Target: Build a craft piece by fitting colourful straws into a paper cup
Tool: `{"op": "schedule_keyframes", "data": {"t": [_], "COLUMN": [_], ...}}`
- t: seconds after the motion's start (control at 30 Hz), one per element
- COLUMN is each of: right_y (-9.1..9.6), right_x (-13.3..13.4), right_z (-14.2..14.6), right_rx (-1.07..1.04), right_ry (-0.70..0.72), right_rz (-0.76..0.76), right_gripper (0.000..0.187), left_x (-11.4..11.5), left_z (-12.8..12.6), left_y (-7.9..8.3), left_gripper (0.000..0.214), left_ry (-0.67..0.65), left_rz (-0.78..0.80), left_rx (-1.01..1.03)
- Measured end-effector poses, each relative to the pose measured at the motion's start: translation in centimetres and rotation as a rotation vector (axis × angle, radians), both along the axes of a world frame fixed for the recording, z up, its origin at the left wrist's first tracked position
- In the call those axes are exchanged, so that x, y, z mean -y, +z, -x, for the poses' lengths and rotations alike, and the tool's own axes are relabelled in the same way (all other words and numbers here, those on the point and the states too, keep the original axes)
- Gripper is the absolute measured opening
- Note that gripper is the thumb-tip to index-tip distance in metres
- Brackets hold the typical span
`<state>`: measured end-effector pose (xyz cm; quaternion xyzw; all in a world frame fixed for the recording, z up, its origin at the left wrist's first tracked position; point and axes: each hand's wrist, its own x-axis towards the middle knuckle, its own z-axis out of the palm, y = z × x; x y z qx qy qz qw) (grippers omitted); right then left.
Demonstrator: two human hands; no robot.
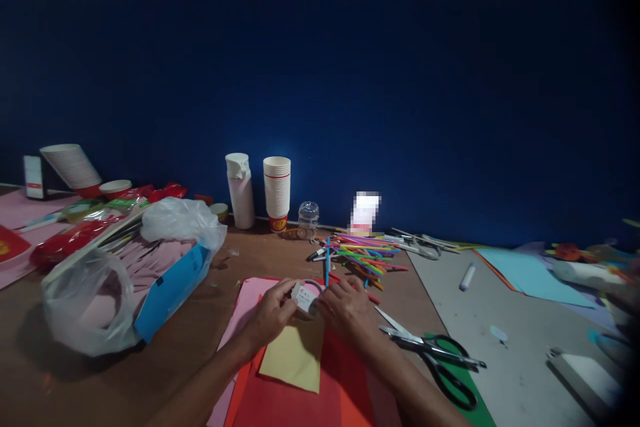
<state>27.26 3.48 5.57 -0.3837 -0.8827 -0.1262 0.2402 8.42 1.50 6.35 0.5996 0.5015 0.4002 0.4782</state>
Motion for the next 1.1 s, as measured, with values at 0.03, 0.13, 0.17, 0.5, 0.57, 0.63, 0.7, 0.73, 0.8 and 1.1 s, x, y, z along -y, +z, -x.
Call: {"op": "schedule_keyframes", "data": {"t": [0.03,0.13,0.17,0.5,0.57,0.63,0.7,0.73,0.8,1.1], "right_y": [0.1,0.4,0.5,-0.3,-0.5,-0.6,-0.6,-0.6,-0.5,-0.3], "right_x": [0.1,0.3,0.3,0.4,0.4,0.5,0.7,0.8,1.1,1.3], "right_z": [0.1,0.2,0.2,0.3,0.4,0.6,0.8,0.9,1.1,1.0], "right_rx": [0.011,0.054,0.066,0.084,0.081,0.061,0.034,0.023,0.014,0.007], "right_ry": [0.000,0.013,0.014,0.017,0.008,0.006,0.004,0.002,0.000,0.039], "right_rz": [-0.003,0.002,0.002,-0.049,-0.055,-0.067,-0.086,-0.093,-0.099,-0.069], "right_gripper": [0.011,0.010,0.010,0.013,0.013,0.012,0.012,0.013,0.013,0.010], "left_x": [0.0,0.0,0.0,0.3,0.3,0.4,0.3,0.3,0.3,0.8], "left_z": [-0.1,-0.2,-0.2,-0.7,-0.9,-1.0,-1.1,-1.1,-1.1,-1.3], "left_y": [0.0,0.4,0.5,-0.3,-0.4,-0.3,-0.2,-0.2,-0.1,0.1], "left_gripper": [0.037,0.039,0.039,0.037,0.036,0.036,0.036,0.036,0.037,0.039], "left_ry": [0.007,0.016,0.013,-0.051,-0.056,-0.061,-0.059,-0.054,-0.048,-0.020], "left_rz": [0.009,0.008,-0.010,-0.057,-0.088,-0.126,-0.148,-0.153,-0.150,-0.072], "left_rx": [0.009,0.031,0.032,0.059,0.050,0.021,-0.002,-0.007,-0.012,-0.014]}}
